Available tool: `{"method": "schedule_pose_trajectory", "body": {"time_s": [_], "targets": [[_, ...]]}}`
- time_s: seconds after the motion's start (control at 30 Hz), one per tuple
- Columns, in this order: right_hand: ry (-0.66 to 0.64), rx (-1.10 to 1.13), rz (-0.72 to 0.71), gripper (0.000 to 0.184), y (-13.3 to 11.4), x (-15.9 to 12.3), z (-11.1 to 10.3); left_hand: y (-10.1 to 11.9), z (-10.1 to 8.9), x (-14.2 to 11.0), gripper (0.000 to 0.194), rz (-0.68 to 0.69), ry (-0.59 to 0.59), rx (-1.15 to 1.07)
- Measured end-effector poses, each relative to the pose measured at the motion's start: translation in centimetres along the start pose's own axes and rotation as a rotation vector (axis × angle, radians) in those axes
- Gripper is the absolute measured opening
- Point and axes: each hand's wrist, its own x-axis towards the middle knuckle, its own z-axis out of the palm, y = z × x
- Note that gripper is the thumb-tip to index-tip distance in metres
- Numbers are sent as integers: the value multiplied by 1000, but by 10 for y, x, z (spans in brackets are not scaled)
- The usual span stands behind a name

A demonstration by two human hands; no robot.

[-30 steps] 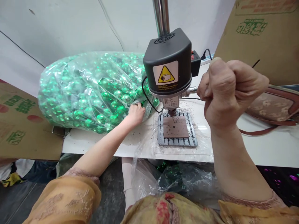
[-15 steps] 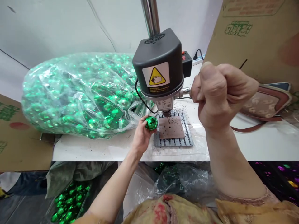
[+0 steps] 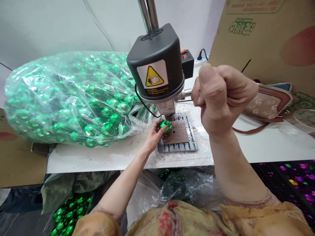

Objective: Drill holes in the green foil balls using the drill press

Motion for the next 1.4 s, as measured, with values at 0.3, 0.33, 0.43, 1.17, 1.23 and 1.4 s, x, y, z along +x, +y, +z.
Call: {"method": "schedule_pose_trajectory", "body": {"time_s": [0.3,0.33,0.43,1.17,1.23,1.4], "targets": [[-30,-29,19,47,0,-2,-1,-11,2,11,54,102,-104,84],[-26,-33,14,48,0,-2,-1,-12,2,11,54,117,-105,99],[-17,-27,-4,52,1,-1,0,-12,5,7,52,141,-90,183],[15,107,-204,57,9,-13,-4,-26,18,-9,53,385,49,536],[36,117,-257,56,13,-15,-4,-28,18,-9,53,403,55,556],[39,164,-364,54,22,-19,-5,-31,17,-8,53,442,61,587]]}}
